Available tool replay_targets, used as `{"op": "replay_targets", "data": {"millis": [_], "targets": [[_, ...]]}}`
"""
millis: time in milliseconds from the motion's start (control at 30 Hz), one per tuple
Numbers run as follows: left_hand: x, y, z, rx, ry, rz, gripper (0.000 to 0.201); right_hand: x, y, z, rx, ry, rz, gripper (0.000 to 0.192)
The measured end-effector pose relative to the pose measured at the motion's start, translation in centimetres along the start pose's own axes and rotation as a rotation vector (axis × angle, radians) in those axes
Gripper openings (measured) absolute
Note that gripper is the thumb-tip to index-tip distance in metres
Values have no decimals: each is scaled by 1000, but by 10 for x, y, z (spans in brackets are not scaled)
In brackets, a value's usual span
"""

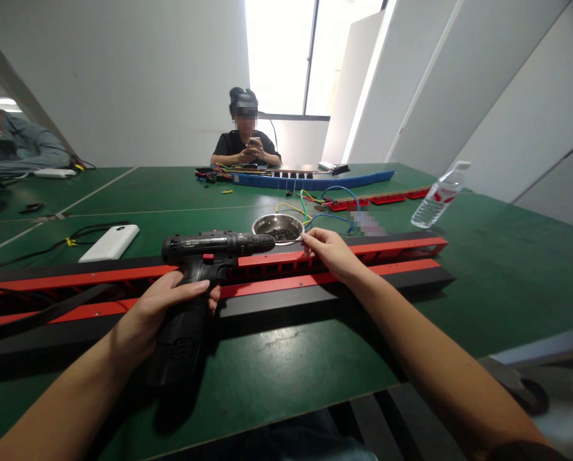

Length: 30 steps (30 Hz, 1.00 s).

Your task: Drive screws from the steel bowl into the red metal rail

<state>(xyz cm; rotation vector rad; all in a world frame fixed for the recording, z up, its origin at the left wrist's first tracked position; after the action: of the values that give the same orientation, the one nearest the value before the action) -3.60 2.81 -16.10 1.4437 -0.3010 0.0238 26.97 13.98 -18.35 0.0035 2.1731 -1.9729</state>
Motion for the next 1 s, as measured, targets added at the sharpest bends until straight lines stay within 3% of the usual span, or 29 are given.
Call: {"op": "replay_targets", "data": {"millis": [1000], "targets": [[-4, -3, -1, 23, -1, -28, 20, 0, 0, 0, 0, -3, 13, 43]]}}
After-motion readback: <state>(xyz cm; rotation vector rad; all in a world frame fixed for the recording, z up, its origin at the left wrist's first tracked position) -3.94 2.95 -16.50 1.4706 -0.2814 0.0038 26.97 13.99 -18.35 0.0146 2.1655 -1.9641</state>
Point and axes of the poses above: each hand's wrist, its own z-axis away from the middle knuckle, its own x-axis out of the palm, y = z × x, the point moved 3 cm from there along -z, towards the middle knuckle, and after that the axes turned 8 degrees about x, right-handed, at the moved point
